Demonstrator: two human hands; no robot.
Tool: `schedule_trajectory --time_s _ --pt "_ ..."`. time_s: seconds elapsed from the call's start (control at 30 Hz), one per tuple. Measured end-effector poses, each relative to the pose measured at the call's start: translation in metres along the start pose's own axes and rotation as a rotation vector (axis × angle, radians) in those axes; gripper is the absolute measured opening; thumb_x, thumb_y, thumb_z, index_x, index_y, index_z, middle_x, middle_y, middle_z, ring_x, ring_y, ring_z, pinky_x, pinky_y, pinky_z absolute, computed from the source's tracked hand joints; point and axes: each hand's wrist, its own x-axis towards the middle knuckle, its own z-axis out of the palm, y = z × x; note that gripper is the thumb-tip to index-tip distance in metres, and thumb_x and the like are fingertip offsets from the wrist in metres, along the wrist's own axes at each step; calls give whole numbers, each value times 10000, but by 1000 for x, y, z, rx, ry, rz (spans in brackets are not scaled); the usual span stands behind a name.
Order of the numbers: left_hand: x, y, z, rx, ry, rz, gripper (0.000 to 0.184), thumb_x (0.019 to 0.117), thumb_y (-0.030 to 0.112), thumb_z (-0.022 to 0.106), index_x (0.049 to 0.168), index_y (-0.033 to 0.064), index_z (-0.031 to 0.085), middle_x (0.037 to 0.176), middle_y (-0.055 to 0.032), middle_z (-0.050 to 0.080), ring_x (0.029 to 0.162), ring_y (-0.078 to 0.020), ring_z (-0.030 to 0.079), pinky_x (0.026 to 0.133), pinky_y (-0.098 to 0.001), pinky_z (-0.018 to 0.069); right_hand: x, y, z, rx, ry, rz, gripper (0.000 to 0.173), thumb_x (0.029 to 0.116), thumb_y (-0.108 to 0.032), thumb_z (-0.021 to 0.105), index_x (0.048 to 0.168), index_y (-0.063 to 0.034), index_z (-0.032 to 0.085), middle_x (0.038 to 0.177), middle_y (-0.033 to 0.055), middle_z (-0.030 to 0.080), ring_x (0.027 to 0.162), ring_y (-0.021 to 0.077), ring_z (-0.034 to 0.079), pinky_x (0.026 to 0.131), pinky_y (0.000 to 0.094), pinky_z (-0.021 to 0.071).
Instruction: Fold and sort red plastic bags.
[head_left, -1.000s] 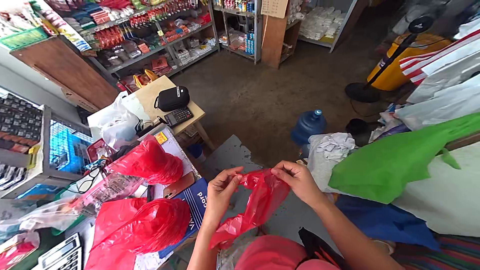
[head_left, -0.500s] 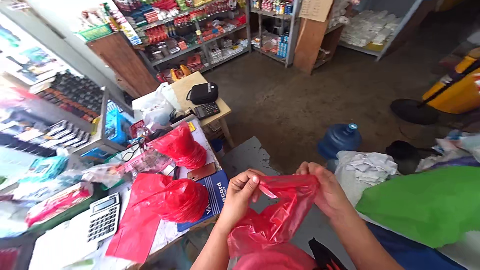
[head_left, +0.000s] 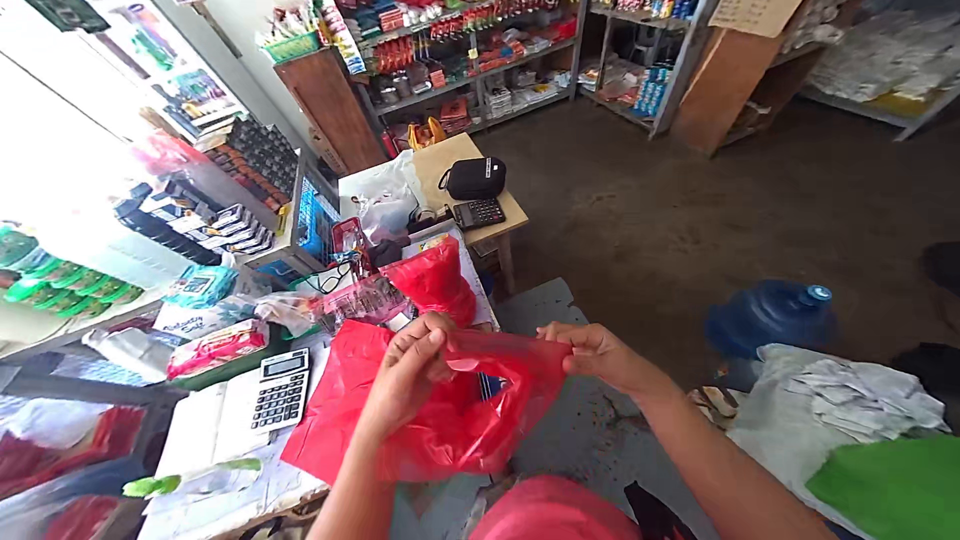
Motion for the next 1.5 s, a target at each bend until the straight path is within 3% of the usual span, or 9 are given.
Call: schedule_trajectory --time_s 0.23,0.4,0.47,0.57,0.73,1.0,1.13,1.33,1.5 --pt "16 42 -114 471 -199 -301 115 1030 292 617 1023 192 673 788 121 658 657 39 579 595 -148 482 101 26 19 431 181 11 261 1021 -388 601 1091 -180 742 1118 0 738 1101 117 675 1024 348 529" --pt "31 14 -177 339 160 -241 196 1056 101 482 1111 60 666 920 26 716 838 -38 671 804 -251 578 169 68 24 225 498 256 294 1090 -246 465 1179 -45 661 1037 58 711 959 134 671 896 329 553" --pt "31 -12 -201 223 390 -209 197 1035 80 460 1076 98 652 848 24 692 749 -54 645 713 -251 567 193 86 19 72 575 348 267 1065 -247 552 1173 -38 678 991 42 700 869 99 645 798 282 539" --pt "47 -27 -211 168 613 -274 303 1025 41 435 759 116 559 533 57 480 449 -39 419 459 -203 380 227 100 11 -137 615 408 259 1030 -280 626 1131 -55 707 905 3 671 722 39 558 664 229 474" --pt "58 -53 -237 107 670 -370 200 1109 194 420 1078 95 591 612 25 486 406 -28 332 379 -171 305 262 129 -7 -204 665 521 227 991 -264 691 1078 -61 740 749 -7 627 541 28 439 498 207 372" --pt "45 -114 -245 12 693 -528 177 1112 164 362 1120 96 525 585 30 458 394 -30 310 359 -180 269 228 203 -9 -138 779 737 246 1053 -218 582 1182 -44 698 781 24 582 573 66 447 539 242 405" --pt "42 -154 -252 345 746 -551 146 1083 109 422 1103 22 537 598 1 457 436 -75 387 410 -235 348 210 234 -1 -228 793 706 226 1044 -125 579 1179 13 697 1010 120 707 840 133 632 767 320 523" --pt "45 -189 -257 544 784 -587 292 1073 120 479 1295 -58 544 999 -186 644 759 -211 599 669 -393 519 211 233 -4 -389 774 742 208 1012 -115 617 1147 19 700 1068 173 708 973 228 671 914 419 534" --pt "28 -152 -253 508 850 -131 754 1097 487 110 1490 -104 364 1456 -302 481 1319 -282 529 1085 -409 453 212 186 -17 -386 622 325 604 1127 -392 219 1347 3 620 1374 143 637 1315 225 562 1142 433 405"
